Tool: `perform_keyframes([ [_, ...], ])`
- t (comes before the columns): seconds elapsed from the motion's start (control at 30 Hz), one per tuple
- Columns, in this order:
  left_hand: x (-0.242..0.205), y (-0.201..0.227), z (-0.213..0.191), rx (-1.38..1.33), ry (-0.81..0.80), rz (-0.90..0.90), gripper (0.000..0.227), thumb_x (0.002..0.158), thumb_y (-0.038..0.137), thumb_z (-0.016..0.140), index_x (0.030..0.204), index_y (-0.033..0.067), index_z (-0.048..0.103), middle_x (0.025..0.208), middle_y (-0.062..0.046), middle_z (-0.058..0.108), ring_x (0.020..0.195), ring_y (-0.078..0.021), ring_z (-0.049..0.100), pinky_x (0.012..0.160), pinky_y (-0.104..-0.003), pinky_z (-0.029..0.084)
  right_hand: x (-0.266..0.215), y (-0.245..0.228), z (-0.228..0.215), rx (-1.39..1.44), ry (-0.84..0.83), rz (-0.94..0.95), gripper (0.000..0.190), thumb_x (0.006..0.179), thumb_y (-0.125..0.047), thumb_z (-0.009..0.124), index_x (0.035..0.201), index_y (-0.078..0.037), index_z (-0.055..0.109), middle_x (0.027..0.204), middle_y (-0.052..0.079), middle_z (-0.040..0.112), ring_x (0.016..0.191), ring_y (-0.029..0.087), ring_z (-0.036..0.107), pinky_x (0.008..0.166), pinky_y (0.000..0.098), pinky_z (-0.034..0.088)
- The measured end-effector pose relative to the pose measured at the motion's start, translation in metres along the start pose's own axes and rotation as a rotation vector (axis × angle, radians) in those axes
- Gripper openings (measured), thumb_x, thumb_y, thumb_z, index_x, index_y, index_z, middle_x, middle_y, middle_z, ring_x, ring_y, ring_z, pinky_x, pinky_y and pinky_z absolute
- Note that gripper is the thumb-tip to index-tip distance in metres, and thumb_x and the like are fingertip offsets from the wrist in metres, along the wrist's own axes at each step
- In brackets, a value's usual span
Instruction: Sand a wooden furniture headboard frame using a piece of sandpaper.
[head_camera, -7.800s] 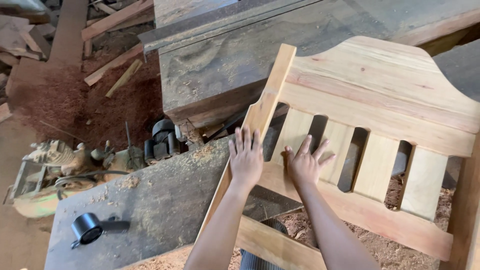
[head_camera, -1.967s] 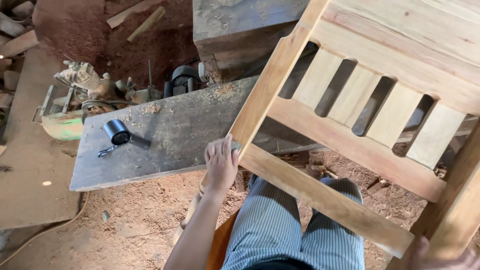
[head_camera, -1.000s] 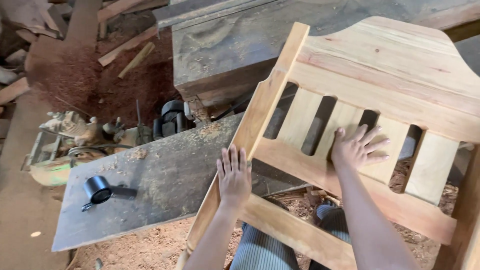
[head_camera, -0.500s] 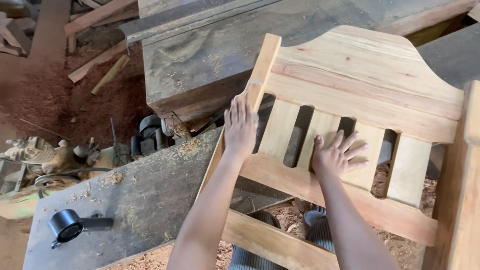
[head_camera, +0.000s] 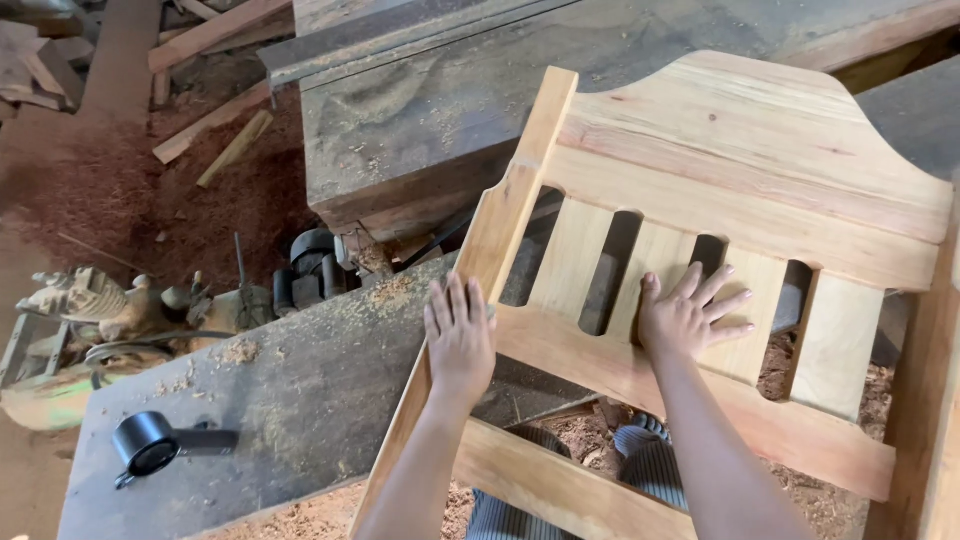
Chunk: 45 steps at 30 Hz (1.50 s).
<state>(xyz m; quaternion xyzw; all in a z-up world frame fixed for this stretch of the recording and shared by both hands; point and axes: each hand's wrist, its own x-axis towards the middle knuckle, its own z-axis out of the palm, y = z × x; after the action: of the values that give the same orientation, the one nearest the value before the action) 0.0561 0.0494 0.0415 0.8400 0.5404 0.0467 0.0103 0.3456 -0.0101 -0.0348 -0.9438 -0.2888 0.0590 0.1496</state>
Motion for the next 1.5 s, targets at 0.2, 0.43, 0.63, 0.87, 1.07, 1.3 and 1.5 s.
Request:
perform_keyframes([
  [0.2, 0.146, 0.052, -0.011, 0.001, 0.132, 0.064, 0.066, 0.106, 0.033, 0.045, 0.159, 0.0008, 0.021, 0.166, -0.028, 0.014, 0.151, -0.0486, 0.017, 0.122, -0.059, 0.019, 0.001, -0.006, -0.003, -0.025, 0.002, 0.027, 0.088, 0.096, -0.077, 0.01, 0.164, -0.022, 0.016, 0.171, 0.013, -0.008, 0.152, 0.047, -0.017, 0.113, 0.0751, -0.011],
  [0.43, 0.188, 0.065, -0.003, -0.045, 0.199, 0.108, 0.069, 0.105, 0.031, 0.044, 0.159, -0.0017, 0.018, 0.167, -0.026, 0.011, 0.153, -0.0411, 0.015, 0.124, -0.054, 0.016, -0.001, -0.011, -0.014, -0.062, -0.051, 0.05, 0.088, 0.093, -0.079, 0.01, 0.163, -0.026, 0.013, 0.17, 0.009, -0.011, 0.151, 0.047, -0.016, 0.113, 0.0732, -0.011],
  [0.63, 0.013, 0.016, -0.027, 0.007, -0.131, 0.0, 0.072, 0.106, 0.037, 0.034, 0.16, 0.0033, 0.0, 0.168, -0.019, -0.006, 0.155, -0.0342, -0.006, 0.126, -0.048, -0.002, 0.0, -0.007, -0.009, -0.042, -0.027, 0.025, 0.087, 0.096, -0.077, 0.012, 0.164, -0.024, 0.016, 0.171, 0.012, -0.008, 0.151, 0.048, -0.015, 0.113, 0.0746, -0.011],
  [0.87, -0.117, -0.051, 0.061, 0.066, 0.323, 0.05, 0.076, 0.095, 0.039, 0.036, 0.153, -0.0017, 0.009, 0.16, -0.026, -0.002, 0.151, -0.0439, -0.001, 0.122, -0.055, 0.0, 0.0, -0.003, -0.003, -0.062, -0.013, 0.013, 0.086, 0.095, -0.077, 0.013, 0.163, -0.024, 0.017, 0.171, 0.012, -0.007, 0.15, 0.048, -0.015, 0.111, 0.0751, -0.011],
  [1.07, -0.009, -0.007, 0.012, 0.143, 0.043, 0.03, 0.071, 0.105, 0.039, 0.031, 0.157, -0.0041, 0.01, 0.165, -0.029, -0.001, 0.152, -0.0424, -0.001, 0.125, -0.051, 0.004, 0.003, 0.001, 0.005, -0.046, 0.05, -0.008, 0.085, 0.098, -0.075, 0.014, 0.163, -0.02, 0.02, 0.172, 0.014, -0.005, 0.152, 0.051, -0.013, 0.111, 0.0761, -0.011],
  [1.3, 0.181, 0.067, -0.015, -0.035, 0.17, 0.072, 0.065, 0.106, 0.031, 0.042, 0.156, -0.0058, 0.021, 0.165, -0.029, 0.013, 0.152, -0.0474, 0.011, 0.121, -0.059, 0.018, 0.004, -0.005, 0.002, -0.079, 0.013, 0.014, 0.086, 0.095, -0.077, 0.012, 0.163, -0.024, 0.017, 0.171, 0.013, -0.007, 0.151, 0.048, -0.014, 0.112, 0.0749, -0.01],
  [1.5, 0.22, 0.08, -0.005, -0.009, 0.19, 0.054, 0.068, 0.104, 0.025, 0.046, 0.16, -0.0062, 0.022, 0.167, -0.026, 0.017, 0.155, -0.0421, 0.016, 0.123, -0.055, 0.022, 0.001, -0.007, -0.006, -0.099, -0.02, 0.038, 0.085, 0.094, -0.077, 0.011, 0.162, -0.025, 0.017, 0.171, 0.011, -0.008, 0.151, 0.047, -0.014, 0.112, 0.0742, -0.011],
])
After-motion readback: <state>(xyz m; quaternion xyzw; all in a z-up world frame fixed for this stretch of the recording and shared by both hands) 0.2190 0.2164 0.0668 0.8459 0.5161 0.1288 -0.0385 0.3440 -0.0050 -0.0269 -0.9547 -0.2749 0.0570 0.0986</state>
